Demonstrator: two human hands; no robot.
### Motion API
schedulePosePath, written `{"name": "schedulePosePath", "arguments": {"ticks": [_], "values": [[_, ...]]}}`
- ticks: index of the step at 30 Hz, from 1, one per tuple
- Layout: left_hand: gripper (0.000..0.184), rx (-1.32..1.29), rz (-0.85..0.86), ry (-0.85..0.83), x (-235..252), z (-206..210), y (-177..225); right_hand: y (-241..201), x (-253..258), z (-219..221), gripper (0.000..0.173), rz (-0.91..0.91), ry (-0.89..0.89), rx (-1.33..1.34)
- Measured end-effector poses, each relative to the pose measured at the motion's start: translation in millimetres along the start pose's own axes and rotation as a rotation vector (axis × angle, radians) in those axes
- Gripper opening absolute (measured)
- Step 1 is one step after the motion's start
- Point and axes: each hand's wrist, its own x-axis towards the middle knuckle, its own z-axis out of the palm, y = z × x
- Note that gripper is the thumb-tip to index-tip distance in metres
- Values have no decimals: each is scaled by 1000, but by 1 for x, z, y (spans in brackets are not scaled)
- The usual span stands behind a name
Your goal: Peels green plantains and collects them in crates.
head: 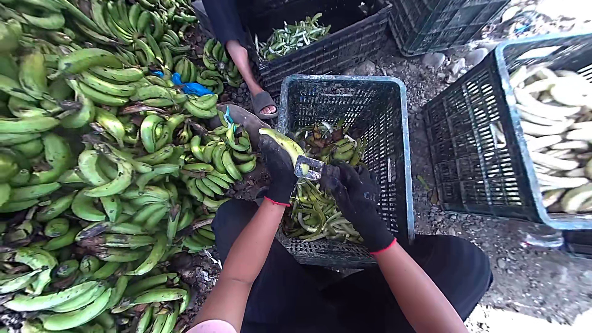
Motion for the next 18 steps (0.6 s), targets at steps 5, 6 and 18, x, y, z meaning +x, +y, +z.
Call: {"name": "schedulePosePath", "arguments": {"ticks": [5,6,18], "values": [[52,541,-55,-542,-19,-3,-2,22,18,-6,59,173,-99,135],[52,624,-80,-629,-24,-3,-2,29,22,-5,60,207,-97,154],[59,-70,-405,-350,-34,4,-3,32,8,-7,66,319,-101,369]]}}
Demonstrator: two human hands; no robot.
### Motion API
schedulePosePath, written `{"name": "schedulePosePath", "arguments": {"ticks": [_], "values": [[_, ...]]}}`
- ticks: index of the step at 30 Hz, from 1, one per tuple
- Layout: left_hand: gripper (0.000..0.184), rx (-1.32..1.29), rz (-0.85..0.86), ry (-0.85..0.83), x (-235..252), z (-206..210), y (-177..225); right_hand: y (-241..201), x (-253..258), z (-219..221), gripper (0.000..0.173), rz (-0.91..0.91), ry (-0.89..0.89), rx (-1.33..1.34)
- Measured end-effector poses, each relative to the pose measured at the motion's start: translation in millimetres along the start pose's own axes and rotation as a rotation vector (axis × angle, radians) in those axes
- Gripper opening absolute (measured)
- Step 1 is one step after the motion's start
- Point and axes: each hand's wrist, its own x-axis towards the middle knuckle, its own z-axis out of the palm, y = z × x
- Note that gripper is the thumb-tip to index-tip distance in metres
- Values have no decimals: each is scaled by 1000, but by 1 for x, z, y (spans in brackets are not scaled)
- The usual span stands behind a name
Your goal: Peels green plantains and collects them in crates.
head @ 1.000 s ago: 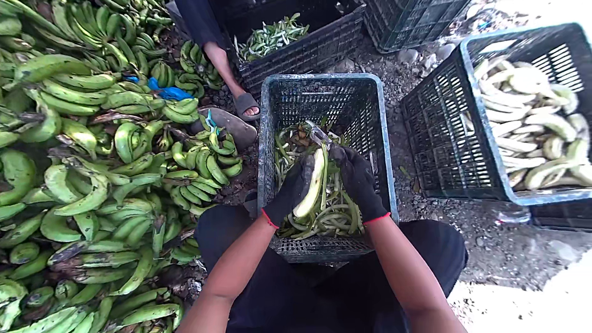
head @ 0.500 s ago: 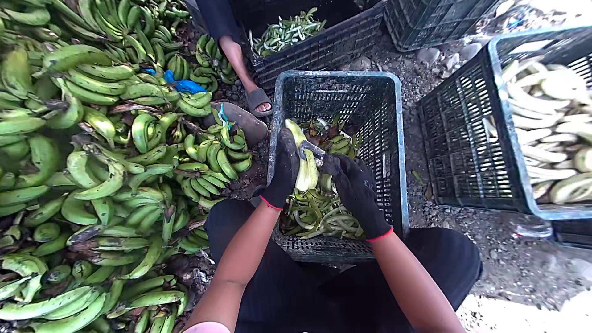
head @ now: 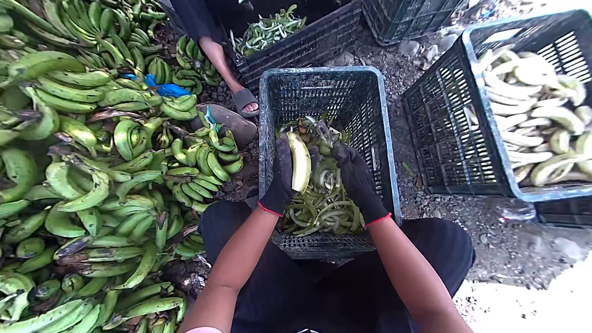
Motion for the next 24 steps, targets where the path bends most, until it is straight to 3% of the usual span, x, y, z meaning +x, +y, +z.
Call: {"name": "schedulePosePath", "arguments": {"ticks": [3,8,13,19,22,24], "values": [[45,18,236,115,13,-16,-3,-8,-6,11,72,-245,68,-234],[45,-123,245,385,15,-6,21,-9,-11,26,72,-505,267,-401],[45,-179,156,269,15,-2,13,-20,-10,13,75,-394,204,-375],[50,-160,123,246,16,-9,16,-16,-11,8,71,-455,210,-420],[40,203,198,97,9,-10,11,-21,-9,4,64,-309,102,-373],[44,469,187,-13,4,-8,11,-20,0,-2,60,-188,24,-309]]}}
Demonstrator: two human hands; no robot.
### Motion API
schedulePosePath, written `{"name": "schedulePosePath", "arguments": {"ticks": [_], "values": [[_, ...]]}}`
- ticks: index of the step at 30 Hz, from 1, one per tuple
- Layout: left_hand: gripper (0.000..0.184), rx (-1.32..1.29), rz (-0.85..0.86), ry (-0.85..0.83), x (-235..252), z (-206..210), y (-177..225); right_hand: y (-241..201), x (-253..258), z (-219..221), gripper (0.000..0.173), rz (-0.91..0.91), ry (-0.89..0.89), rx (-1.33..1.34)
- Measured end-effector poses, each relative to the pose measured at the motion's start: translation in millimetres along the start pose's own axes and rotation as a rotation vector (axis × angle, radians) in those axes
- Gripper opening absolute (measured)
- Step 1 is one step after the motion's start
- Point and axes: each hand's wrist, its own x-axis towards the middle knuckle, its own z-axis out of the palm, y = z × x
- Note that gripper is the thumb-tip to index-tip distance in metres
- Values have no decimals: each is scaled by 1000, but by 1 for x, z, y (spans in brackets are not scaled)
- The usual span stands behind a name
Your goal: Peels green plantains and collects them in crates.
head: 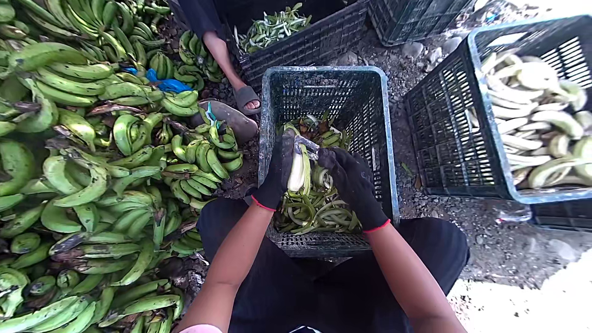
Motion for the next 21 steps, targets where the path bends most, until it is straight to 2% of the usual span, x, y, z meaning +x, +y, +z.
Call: {"name": "schedulePosePath", "arguments": {"ticks": [4,6,7,10,13,15,18,21], "values": [[49,172,-75,-377,-10,3,2,20,21,-1,65,131,-39,145],[57,169,-171,-496,-18,14,1,25,26,-5,69,238,-57,171],[59,132,-188,-505,-18,16,-1,26,26,-6,68,267,-64,228],[47,-199,-208,-357,-6,12,-4,20,11,-5,68,159,-64,417],[52,-419,-142,-121,7,1,1,14,-13,-3,73,-69,-58,200],[44,-536,-210,27,13,-8,3,15,-10,6,80,-229,14,22],[40,-668,-309,110,17,-18,4,14,-6,15,81,-403,161,-82],[36,-714,-385,165,15,-14,9,12,-6,16,82,-433,237,-130]]}}
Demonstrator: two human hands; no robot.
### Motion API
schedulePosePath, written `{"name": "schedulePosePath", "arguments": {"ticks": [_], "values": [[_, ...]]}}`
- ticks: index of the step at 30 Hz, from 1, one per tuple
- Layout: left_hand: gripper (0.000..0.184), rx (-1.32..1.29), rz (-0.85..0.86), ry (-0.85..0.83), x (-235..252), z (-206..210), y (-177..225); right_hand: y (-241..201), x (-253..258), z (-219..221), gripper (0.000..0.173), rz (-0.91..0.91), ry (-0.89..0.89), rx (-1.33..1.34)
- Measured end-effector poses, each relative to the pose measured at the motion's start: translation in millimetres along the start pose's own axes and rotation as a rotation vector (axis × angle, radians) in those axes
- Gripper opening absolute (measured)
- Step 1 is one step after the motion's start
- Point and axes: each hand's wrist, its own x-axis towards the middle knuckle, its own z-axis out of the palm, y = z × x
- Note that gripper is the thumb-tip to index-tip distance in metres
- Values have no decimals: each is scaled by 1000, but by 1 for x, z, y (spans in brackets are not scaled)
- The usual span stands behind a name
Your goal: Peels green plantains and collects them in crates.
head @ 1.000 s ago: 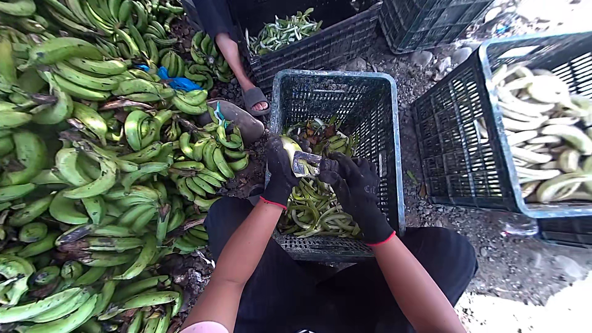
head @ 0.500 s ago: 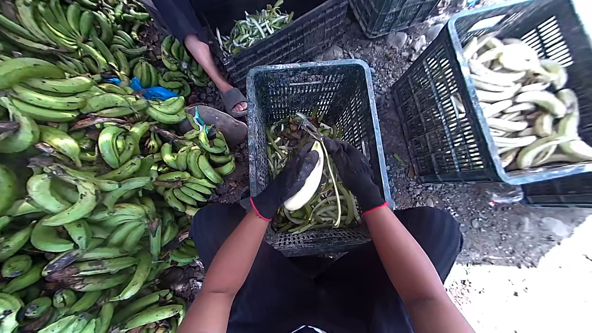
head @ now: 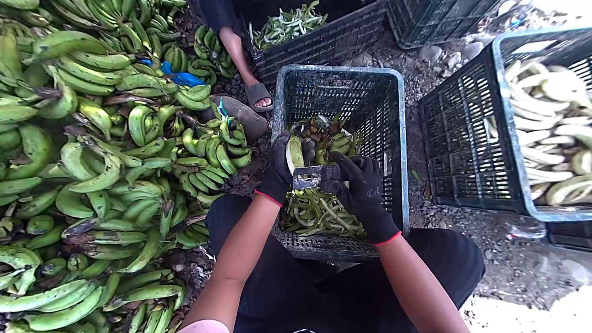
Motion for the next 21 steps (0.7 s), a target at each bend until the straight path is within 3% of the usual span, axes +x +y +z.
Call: {"name": "schedulePosePath", "arguments": {"ticks": [3,6,10,12,15,17,21], "values": [[35,243,154,32,-7,10,-8,-8,0,-1,79,168,-98,25],[43,645,378,-118,-9,6,-22,-8,2,-5,67,393,-229,215],[50,984,266,-276,-20,5,-35,3,-1,-13,68,596,-326,485],[53,1009,186,-325,-22,5,-34,8,-2,-11,59,637,-323,530],[48,1075,221,-374,-26,10,-30,12,5,-6,61,651,-268,449],[54,1149,222,-490,-34,12,-28,25,13,2,64,749,-259,480],[50,615,96,-434,-22,7,-26,6,-3,-25,62,628,-262,477]]}}
